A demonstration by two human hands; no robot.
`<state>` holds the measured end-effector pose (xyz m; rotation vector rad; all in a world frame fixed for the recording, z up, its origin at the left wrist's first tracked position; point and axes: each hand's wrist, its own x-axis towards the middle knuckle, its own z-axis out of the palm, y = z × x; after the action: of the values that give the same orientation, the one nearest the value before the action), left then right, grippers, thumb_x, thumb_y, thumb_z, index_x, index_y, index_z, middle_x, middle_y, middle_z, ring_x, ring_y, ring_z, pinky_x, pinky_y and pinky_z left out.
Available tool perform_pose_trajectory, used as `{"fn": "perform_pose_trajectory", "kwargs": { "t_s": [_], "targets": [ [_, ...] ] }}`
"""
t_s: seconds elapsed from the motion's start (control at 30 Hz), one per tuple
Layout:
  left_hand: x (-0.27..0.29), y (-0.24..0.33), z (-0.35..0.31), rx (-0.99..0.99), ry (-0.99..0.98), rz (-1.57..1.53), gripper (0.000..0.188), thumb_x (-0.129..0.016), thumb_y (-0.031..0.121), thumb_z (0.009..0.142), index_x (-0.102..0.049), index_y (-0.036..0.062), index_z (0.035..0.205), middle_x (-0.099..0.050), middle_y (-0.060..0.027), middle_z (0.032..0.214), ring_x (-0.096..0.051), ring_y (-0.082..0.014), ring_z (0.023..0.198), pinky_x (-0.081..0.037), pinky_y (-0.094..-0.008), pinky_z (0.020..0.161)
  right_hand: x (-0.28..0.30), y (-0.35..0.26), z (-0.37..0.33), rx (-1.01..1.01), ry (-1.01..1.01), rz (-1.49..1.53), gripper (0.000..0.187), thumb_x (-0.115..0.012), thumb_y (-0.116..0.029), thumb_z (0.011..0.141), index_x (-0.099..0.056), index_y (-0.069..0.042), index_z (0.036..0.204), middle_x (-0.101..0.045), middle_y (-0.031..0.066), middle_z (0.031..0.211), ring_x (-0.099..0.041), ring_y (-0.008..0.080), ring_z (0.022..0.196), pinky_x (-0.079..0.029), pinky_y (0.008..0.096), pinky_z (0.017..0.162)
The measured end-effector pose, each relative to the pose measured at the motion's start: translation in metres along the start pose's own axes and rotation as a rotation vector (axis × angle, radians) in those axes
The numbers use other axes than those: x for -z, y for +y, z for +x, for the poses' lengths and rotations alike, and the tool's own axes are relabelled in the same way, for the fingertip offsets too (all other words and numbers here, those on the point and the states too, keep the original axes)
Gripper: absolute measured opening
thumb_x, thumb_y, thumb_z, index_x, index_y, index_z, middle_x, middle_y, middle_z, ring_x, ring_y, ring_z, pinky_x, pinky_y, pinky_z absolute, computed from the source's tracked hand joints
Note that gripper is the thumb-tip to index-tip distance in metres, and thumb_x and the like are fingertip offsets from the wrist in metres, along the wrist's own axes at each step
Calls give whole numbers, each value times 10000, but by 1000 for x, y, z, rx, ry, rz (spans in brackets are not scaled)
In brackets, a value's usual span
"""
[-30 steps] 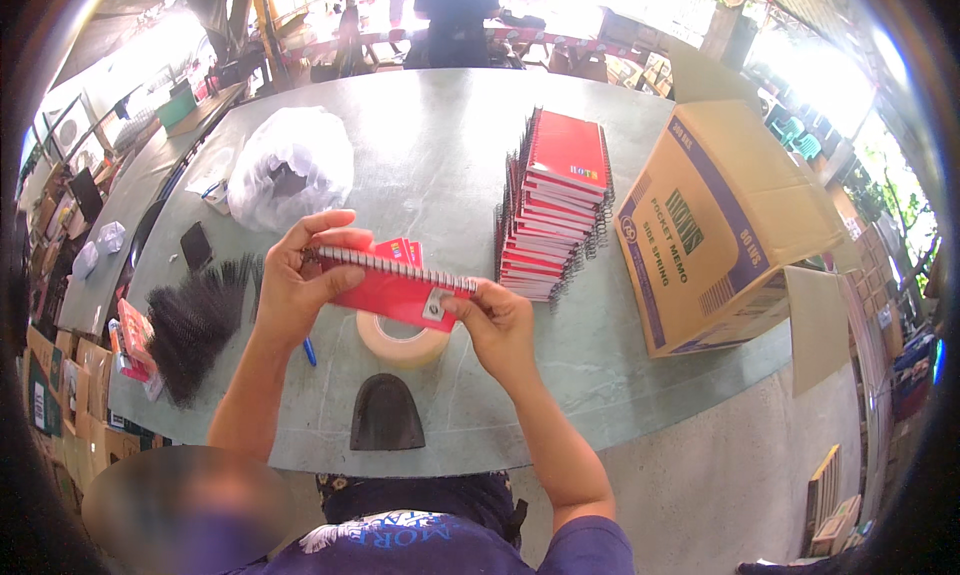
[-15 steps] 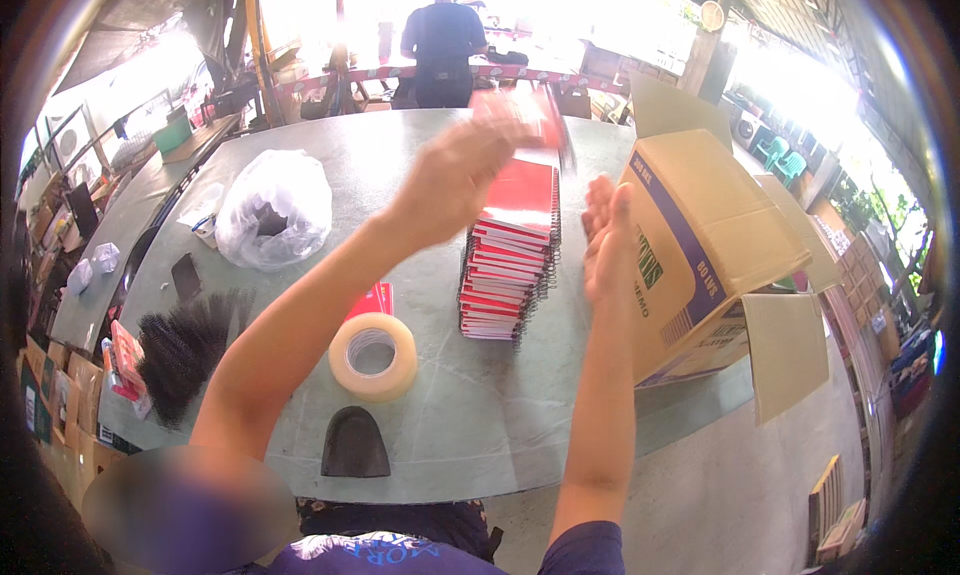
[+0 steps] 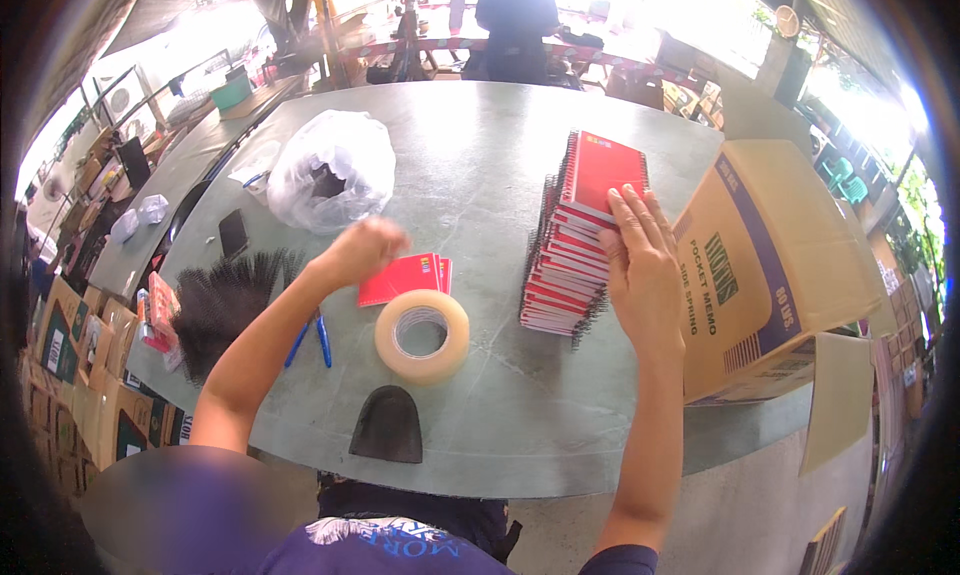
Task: The person repeatedly picks up red notebooks and black spiral bindings from a table, inserts the spirals into the notebook spine, and stacks the finished units. The person uses pliers to adjust the spiral ends and a roll of tape to secure the binding.
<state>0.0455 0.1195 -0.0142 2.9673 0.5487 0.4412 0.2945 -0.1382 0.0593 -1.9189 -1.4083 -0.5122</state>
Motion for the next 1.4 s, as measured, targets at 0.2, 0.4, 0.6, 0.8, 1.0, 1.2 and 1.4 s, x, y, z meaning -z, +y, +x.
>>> {"fn": "perform_pose_trajectory", "kwargs": {
  "t_s": [0.2, 0.4, 0.6, 0.8, 1.0, 1.2, 1.4],
  "targets": [
    [-65, -9, -68, 61, -103, 125, 345, -704, 109, 671, -630, 25, 998, -620, -121, 922, -572, -270, 945, -456, -364, 860, 4, -19, -2, 88, 195, -120, 332, -509, -273, 937, -597, -62, 1177, -557, 128, 1247, -433, 305, 1253, -353, 413, 1022],
    [-17, 23, -69, 137, 312, 130, 256, -622, 88, 712, -621, 11, 955, -625, -126, 817, -589, -294, 861, -455, -393, 817, -47, -99, -30, 367, 76, 190, 282, -562, -221, 894, -606, -35, 1102, -620, 120, 1125, -543, 294, 1123, -380, 402, 987],
    [14, 49, -78, 73, 368, -432, 188, -632, 186, 823, -647, 15, 899, -661, -167, 844, -630, -294, 791, -503, -384, 713, -119, -134, -40, 212, -337, 301, 229, -630, -92, 757, -638, -76, 985, -648, 123, 822, -620, 275, 778, -476, 397, 723],
    [-19, -130, -151, 1029, 277, 78, 312, -618, 318, 843, -650, 8, 824, -659, -193, 760, -661, -362, 746, -529, -430, 644, -82, -146, -38, 17, -406, 275, 137, -648, -117, 740, -642, -65, 867, -651, 112, 817, -621, 293, 761, -474, 400, 669],
    [-31, -128, -147, 1025, 74, 4, 364, -729, 332, 729, -642, -3, 843, -655, -214, 867, -648, -372, 851, -516, -445, 734, -108, -141, -55, 30, -567, 205, 220, -705, -143, 700, -646, -59, 894, -633, 143, 728, -633, 304, 664, -483, 380, 587],
    [-25, -121, -146, 934, 125, -58, 269, -732, 234, 719, -610, 8, 800, -646, -181, 852, -637, -328, 842, -493, -414, 727, -118, -142, -58, 135, -602, 28, 227, -649, -182, 761, -641, -118, 979, -664, 112, 842, -638, 303, 752, -482, 404, 665],
    [-15, -55, -145, 506, 502, -210, 272, -614, 100, 811, -594, 3, 1064, -598, -166, 782, -603, -299, 721, -484, -387, 692, -117, -149, -58, 56, -507, 297, 187, -632, -227, 797, -676, -124, 946, -678, 82, 855, -645, 271, 759, -491, 373, 668]
  ]
}}
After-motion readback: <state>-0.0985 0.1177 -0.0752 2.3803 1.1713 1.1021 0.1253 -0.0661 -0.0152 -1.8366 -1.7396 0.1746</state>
